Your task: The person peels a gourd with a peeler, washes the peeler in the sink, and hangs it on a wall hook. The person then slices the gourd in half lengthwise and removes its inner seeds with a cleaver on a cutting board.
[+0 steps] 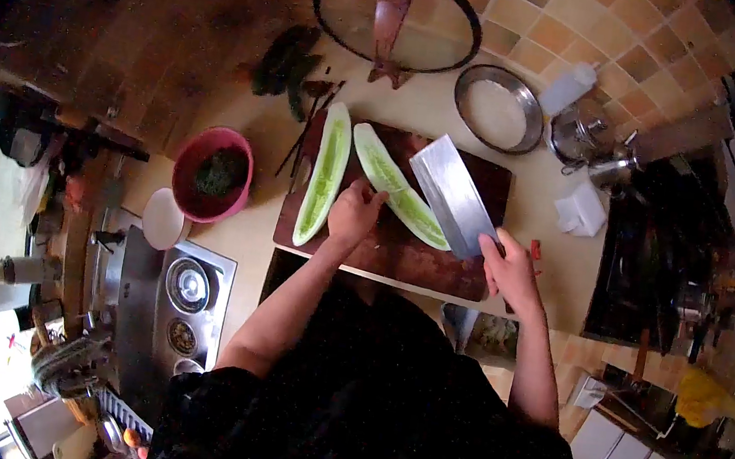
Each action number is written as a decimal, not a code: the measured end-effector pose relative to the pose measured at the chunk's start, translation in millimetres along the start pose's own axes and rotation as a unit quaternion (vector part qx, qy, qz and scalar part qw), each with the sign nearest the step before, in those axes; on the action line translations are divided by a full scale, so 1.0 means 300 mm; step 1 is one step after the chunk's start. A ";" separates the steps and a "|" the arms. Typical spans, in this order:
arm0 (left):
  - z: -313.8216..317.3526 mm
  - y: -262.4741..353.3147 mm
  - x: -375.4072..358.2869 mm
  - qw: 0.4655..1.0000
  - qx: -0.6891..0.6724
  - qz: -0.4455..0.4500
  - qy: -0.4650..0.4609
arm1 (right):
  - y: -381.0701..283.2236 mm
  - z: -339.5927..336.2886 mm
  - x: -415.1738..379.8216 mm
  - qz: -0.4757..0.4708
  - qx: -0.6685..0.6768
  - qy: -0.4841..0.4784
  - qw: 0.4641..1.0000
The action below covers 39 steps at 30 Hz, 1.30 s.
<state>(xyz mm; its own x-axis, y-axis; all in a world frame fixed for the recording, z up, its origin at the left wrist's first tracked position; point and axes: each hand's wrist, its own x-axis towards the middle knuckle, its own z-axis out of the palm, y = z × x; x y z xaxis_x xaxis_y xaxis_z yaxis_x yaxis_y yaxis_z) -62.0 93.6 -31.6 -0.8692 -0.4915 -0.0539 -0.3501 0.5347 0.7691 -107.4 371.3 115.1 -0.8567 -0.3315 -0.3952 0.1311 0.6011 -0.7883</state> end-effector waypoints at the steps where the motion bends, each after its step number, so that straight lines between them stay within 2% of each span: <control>1: -0.006 -0.008 0.003 1.000 -0.011 -0.012 -0.005 | -0.021 0.007 0.037 -0.013 -0.018 -0.015 1.000; 6: -0.033 0.020 0.017 0.994 -0.038 -0.091 -0.048 | -0.098 0.035 0.181 -0.020 -0.063 -0.072 0.995; 7: -0.059 0.051 0.009 0.985 -0.076 -0.135 -0.079 | -0.116 0.038 0.198 -0.023 -0.099 -0.072 0.992; 10: 0.011 -0.041 0.025 0.993 -0.069 -0.079 -0.047 | -0.159 0.046 0.233 -0.014 -0.113 -0.079 0.990; 11: -0.017 -0.010 0.019 0.985 -0.096 -0.118 -0.078 | -0.167 0.046 0.244 -0.009 -0.115 -0.084 0.990; 14: -0.058 0.040 0.014 0.984 -0.081 -0.128 -0.093 | -0.163 0.050 0.276 -0.003 -0.099 -0.087 0.991; 20: -0.026 -0.001 0.019 0.992 -0.066 -0.087 -0.069 | -0.175 0.055 0.326 -0.029 -0.098 -0.107 0.989; 26: -0.044 0.012 0.014 0.988 -0.076 -0.098 -0.087 | -0.212 0.069 0.339 -0.035 -0.134 -0.091 0.986; 29: -0.044 0.015 0.015 0.979 -0.114 -0.131 -0.109 | -0.252 0.071 0.334 -0.012 -0.138 -0.092 0.986; 35: -0.046 0.015 0.011 0.980 -0.108 -0.125 -0.109 | -0.305 0.031 0.346 0.027 -0.164 -0.145 0.975; 39: -0.043 0.008 0.011 0.983 -0.110 -0.102 -0.102 | -0.310 0.000 0.358 0.051 -0.134 -0.180 0.973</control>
<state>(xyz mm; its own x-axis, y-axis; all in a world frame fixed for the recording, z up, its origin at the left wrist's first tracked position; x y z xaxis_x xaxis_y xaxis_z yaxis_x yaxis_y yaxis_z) -61.2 84.2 -21.7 -0.8487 -0.4132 -0.3302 -0.4595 0.2666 0.8472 -211.5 279.8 146.1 -0.6104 -0.4645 -0.6416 0.0294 0.7962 -0.6043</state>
